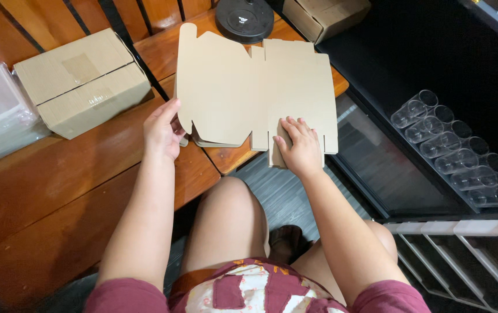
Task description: The person repeatedly picks up flat cardboard pieces from a wooden bench and places them onto a shelf. The person handles the cardboard by hand, stacking them one by one in a repetitive cycle.
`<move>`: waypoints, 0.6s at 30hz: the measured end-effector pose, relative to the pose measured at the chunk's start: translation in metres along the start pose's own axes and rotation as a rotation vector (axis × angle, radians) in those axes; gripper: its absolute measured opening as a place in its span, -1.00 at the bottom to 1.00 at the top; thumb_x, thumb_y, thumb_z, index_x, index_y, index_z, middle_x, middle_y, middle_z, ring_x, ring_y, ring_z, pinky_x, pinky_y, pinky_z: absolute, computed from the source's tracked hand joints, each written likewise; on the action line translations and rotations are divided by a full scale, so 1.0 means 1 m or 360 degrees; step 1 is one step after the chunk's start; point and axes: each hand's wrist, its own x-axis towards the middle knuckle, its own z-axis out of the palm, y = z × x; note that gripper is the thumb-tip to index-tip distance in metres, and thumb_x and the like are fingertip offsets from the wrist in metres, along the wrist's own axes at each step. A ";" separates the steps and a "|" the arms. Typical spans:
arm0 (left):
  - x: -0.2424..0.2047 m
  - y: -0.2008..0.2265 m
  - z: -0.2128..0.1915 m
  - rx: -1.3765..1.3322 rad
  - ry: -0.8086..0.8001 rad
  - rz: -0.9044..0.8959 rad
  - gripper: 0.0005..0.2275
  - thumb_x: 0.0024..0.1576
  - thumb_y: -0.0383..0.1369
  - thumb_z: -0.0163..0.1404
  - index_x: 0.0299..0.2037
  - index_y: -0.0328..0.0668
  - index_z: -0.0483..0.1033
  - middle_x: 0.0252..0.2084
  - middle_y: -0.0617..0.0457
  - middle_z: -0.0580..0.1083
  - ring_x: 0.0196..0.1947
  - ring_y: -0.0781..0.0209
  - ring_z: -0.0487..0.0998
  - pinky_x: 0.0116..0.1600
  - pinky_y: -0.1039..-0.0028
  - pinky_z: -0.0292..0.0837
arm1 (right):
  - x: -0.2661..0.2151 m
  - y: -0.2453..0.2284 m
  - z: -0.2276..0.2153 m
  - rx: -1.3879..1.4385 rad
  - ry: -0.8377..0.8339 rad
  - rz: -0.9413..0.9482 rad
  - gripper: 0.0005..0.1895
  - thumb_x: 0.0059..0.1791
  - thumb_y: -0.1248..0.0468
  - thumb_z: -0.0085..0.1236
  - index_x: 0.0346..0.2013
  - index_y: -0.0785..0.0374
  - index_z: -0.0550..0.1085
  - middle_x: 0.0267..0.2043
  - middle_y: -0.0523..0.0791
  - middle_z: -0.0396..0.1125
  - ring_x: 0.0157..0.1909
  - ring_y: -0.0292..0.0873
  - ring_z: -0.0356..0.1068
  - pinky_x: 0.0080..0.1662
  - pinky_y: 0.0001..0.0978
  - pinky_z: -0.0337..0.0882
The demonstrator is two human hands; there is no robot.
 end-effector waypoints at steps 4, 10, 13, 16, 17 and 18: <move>0.006 0.001 0.009 0.0058 -0.0052 0.0080 -0.61 0.07 -0.48 0.21 0.14 -0.28 0.53 -0.06 -0.17 0.56 -0.06 0.00 0.64 0.02 0.02 0.64 | 0.001 0.000 -0.002 -0.0003 -0.0010 -0.0002 -0.47 0.11 -0.16 0.02 0.37 -0.24 0.36 0.45 -0.31 0.20 0.55 -0.08 0.05 0.47 0.19 0.03; -0.015 0.016 0.027 0.0515 -0.0019 0.0228 -0.59 0.19 -0.49 0.06 0.28 -0.31 0.41 0.12 -0.33 0.51 0.10 -0.23 0.60 -0.05 -0.08 0.67 | 0.009 0.013 0.005 -0.0001 -0.0047 -0.0015 -0.44 0.08 -0.17 0.07 0.37 -0.24 0.36 0.45 -0.32 0.20 0.55 -0.06 0.05 0.47 0.20 0.05; -0.021 0.013 0.021 0.0522 -0.0103 0.0230 -0.46 0.25 -0.52 -0.04 0.47 -0.24 0.15 0.28 -0.42 0.37 0.23 -0.24 0.49 0.02 -0.07 0.63 | 0.014 0.033 0.009 0.0134 0.0256 -0.0089 -0.50 -0.04 -0.08 0.31 0.18 -0.17 0.52 0.24 -0.28 0.38 0.37 -0.07 0.30 0.38 0.02 0.26; -0.019 0.002 0.016 0.0462 -0.0115 0.0201 -0.46 0.27 -0.54 -0.04 0.48 -0.19 0.15 0.27 -0.43 0.37 0.26 -0.27 0.47 0.07 -0.12 0.60 | 0.009 0.057 -0.003 0.0123 0.0560 0.0021 -0.55 -0.08 -0.03 0.37 0.09 -0.12 0.59 0.15 -0.22 0.41 0.25 -0.04 0.37 0.30 -0.09 0.30; -0.022 0.000 0.017 0.0459 -0.0108 0.0179 -0.47 0.26 -0.55 -0.03 0.48 -0.22 0.16 0.28 -0.41 0.37 0.25 -0.25 0.48 0.06 -0.07 0.61 | 0.006 0.065 -0.011 0.0140 0.0692 0.0149 -0.53 -0.11 0.02 0.40 0.08 -0.08 0.58 0.13 -0.16 0.40 0.21 0.03 0.39 0.27 -0.05 0.32; -0.026 -0.001 0.017 0.0455 -0.0102 0.0156 -0.47 0.26 -0.55 -0.03 0.47 -0.24 0.17 0.28 -0.40 0.36 0.25 -0.22 0.48 0.05 -0.03 0.62 | 0.003 0.072 -0.018 0.0157 0.0824 0.0278 -0.51 -0.14 0.06 0.43 0.07 -0.05 0.57 0.11 -0.09 0.39 0.17 0.10 0.40 0.23 -0.01 0.33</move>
